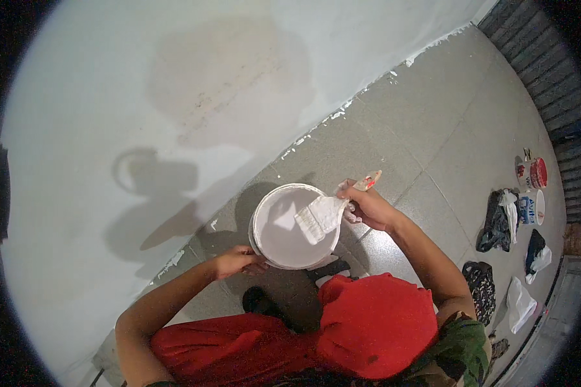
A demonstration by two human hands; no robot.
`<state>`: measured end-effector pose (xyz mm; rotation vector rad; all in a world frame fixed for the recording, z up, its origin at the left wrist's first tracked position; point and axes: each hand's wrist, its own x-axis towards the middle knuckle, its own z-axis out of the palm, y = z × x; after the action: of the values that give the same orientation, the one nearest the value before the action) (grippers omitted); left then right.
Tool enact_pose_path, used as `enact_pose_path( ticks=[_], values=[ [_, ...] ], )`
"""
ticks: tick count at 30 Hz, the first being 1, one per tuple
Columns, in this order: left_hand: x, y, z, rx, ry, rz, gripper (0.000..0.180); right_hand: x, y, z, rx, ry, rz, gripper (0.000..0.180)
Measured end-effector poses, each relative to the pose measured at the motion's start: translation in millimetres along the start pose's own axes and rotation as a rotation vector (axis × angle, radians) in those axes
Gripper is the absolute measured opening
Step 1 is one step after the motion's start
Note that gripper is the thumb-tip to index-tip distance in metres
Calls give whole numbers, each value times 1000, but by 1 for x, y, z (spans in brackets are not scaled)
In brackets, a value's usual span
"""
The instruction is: Painting a wall using a paintbrush and white paint from a bucket.
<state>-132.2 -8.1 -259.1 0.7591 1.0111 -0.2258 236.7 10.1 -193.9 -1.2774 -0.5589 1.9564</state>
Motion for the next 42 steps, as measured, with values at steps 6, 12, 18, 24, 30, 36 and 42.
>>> enact_pose_path(
  ticks=[6, 12, 18, 24, 30, 36, 42],
  values=[
    [-2, 2, 0, 4, 18, -33, 36, -4, 6, -7, -205, 69, 19, 13],
    [-2, 5, 2, 13, 14, -29, 37, -2, 9, -17, -334, 74, -12, 20],
    [-4, 0, 2, 19, 52, -50, 39, 1, 9, -12, 14, -31, 112, 24],
    [-68, 27, -28, 911, -66, -34, 46, 24, -27, 15, 477, -162, -321, 29],
    [-220, 109, 49, 1063, 501, 5, 32, 63, -78, 49, 522, 384, -1007, 25],
    [-238, 71, 51, 653, 523, -41, 23, 157, -17, 24, 314, 649, -945, 19],
    [-234, 49, 27, 536, 643, 2, 19, 173, 36, -6, 255, 736, -733, 30]
  ],
)
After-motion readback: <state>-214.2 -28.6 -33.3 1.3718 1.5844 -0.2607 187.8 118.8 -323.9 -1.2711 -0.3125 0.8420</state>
